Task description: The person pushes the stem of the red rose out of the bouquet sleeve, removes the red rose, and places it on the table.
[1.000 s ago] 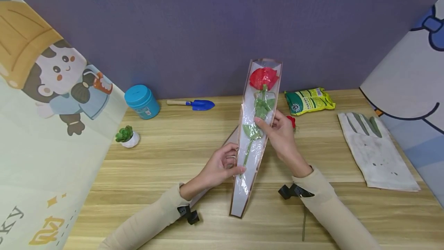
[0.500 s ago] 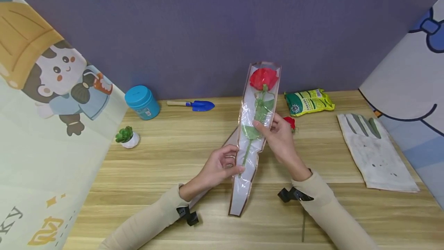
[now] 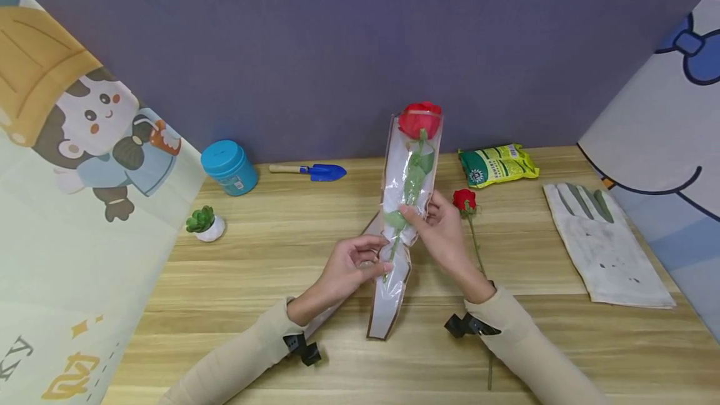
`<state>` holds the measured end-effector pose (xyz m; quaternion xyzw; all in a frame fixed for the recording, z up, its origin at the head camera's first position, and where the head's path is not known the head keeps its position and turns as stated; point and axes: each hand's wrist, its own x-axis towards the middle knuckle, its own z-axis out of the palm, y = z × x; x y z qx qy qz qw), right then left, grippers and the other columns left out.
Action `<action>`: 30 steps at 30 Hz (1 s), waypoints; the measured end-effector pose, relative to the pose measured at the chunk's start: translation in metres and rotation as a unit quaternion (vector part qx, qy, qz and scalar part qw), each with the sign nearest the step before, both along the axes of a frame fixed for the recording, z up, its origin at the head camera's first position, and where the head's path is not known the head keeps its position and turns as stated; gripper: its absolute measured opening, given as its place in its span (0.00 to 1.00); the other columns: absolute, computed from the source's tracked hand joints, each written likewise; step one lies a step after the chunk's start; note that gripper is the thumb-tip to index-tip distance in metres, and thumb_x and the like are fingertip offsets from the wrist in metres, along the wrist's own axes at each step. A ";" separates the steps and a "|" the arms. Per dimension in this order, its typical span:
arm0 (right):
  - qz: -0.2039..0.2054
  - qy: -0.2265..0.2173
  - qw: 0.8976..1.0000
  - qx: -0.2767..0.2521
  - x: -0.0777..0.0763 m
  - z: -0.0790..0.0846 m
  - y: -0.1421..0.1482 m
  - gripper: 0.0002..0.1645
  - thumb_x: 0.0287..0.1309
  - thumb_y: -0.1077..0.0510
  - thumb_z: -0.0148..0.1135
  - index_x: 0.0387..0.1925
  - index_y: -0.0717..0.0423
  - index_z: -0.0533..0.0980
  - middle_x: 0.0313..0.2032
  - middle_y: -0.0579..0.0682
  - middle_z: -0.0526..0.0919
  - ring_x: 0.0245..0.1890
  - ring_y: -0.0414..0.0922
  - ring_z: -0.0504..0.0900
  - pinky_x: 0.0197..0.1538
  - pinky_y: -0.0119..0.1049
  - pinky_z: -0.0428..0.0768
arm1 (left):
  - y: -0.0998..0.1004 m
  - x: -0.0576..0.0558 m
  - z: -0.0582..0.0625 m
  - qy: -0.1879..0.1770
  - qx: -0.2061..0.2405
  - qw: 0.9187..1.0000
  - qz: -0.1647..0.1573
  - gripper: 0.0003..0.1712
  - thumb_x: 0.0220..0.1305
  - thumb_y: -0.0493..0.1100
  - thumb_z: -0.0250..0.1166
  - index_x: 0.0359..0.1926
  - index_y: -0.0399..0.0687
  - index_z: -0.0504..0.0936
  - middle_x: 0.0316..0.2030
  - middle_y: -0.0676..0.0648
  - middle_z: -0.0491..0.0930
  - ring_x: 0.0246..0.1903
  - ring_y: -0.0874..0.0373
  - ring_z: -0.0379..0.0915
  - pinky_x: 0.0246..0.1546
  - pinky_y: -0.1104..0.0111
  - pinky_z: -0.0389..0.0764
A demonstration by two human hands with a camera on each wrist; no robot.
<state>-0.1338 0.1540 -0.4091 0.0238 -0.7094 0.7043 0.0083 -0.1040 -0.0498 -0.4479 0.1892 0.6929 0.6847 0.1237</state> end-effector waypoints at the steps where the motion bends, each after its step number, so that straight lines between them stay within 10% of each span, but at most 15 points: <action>1: -0.001 0.001 1.000 0.007 0.001 0.000 -0.001 0.30 0.69 0.57 0.67 0.67 0.66 0.69 0.42 0.29 0.88 0.43 0.31 0.88 0.44 0.26 0.89 | 0.000 0.000 0.000 0.004 0.001 1.000 0.002 0.24 0.58 0.25 0.70 0.58 0.25 0.80 0.48 0.24 0.83 0.33 0.69 0.81 0.32 0.73 0.89; 12: -0.019 0.003 0.998 0.062 0.008 -0.010 -0.008 0.29 0.69 0.58 0.68 0.66 0.65 0.72 0.41 0.37 0.89 0.39 0.29 0.86 0.41 0.23 0.86 | 0.000 -0.001 -0.001 0.009 0.004 0.999 0.036 0.22 0.58 0.26 0.73 0.55 0.28 0.82 0.50 0.28 0.85 0.40 0.60 0.85 0.45 0.71 0.89; 22: 0.002 0.037 0.997 0.067 0.011 -0.016 -0.016 0.29 0.66 0.69 0.65 0.67 0.70 0.70 0.53 0.75 0.83 0.41 0.29 0.85 0.45 0.21 0.85 | 0.000 -0.001 0.001 -0.025 0.004 0.997 0.078 0.21 0.56 0.27 0.74 0.52 0.31 0.83 0.49 0.30 0.87 0.36 0.64 0.86 0.35 0.75 0.88; 30: 0.006 0.055 0.997 0.057 0.008 -0.016 -0.015 0.25 0.66 0.70 0.65 0.62 0.71 0.72 0.48 0.62 0.88 0.39 0.29 0.86 0.43 0.22 0.86 | 0.001 -0.002 0.002 -0.024 0.008 0.996 0.081 0.20 0.56 0.27 0.74 0.51 0.29 0.83 0.49 0.30 0.87 0.35 0.67 0.84 0.38 0.76 0.88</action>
